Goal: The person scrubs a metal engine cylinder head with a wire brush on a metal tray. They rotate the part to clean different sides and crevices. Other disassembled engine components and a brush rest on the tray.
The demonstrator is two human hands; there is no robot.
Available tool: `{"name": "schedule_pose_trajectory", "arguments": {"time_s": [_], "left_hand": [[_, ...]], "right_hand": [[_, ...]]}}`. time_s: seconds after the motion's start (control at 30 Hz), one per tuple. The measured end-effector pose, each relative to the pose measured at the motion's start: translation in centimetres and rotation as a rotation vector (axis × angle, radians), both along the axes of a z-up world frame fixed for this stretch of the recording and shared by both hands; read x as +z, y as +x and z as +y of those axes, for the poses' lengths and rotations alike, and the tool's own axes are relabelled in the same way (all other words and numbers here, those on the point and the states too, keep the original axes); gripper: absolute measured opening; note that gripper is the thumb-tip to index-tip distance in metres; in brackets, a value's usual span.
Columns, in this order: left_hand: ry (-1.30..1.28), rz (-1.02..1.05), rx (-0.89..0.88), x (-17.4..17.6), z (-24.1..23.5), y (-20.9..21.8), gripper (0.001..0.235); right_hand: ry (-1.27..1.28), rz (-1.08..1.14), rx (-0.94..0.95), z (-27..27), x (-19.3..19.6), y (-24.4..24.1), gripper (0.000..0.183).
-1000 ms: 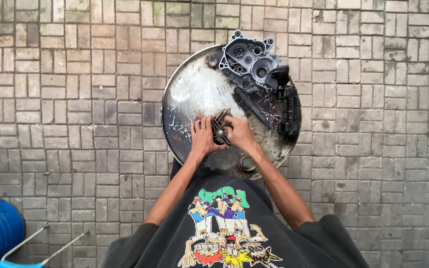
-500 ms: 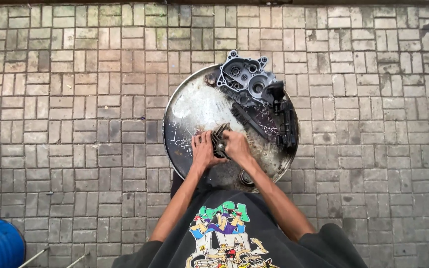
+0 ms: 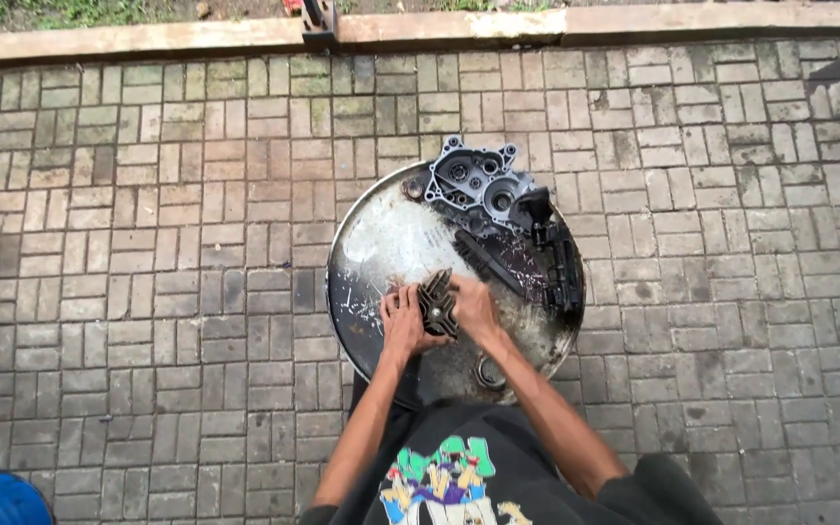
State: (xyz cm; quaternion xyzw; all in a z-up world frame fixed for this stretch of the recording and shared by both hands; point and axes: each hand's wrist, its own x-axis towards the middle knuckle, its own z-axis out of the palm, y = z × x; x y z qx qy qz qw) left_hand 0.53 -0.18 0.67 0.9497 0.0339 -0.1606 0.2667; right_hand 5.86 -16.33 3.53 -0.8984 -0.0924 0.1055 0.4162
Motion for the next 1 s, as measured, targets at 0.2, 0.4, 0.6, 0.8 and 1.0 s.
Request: {"name": "schedule_pose_trajectory", "arguments": {"time_s": [0.2,0.4,0.6,0.8,1.0], "left_hand": [[0.03,0.036,-0.009,-0.3,-0.1,0.0,0.131],[0.015,0.037,-0.008,-0.3,0.2,0.0,0.13],[-0.019,0.026,0.004,0.0,0.3,0.3,0.124],[-0.011,-0.004,-0.029,-0.4,0.8,0.4,0.128],[-0.012,0.002,-0.062,1.0,1.0,0.4,0.125]], "right_hand": [[-0.045,0.021,0.045,-0.4,-2.1,-0.3,0.003],[-0.074,0.007,0.016,0.6,0.3,-2.1,0.007],[-0.146,-0.101,-0.108,0.9,-1.7,-1.6,0.006],[-0.091,-0.049,-0.17,1.0,-0.4,-0.8,0.004],[-0.015,0.068,-0.221,2.0,0.3,-0.9,0.003]]}}
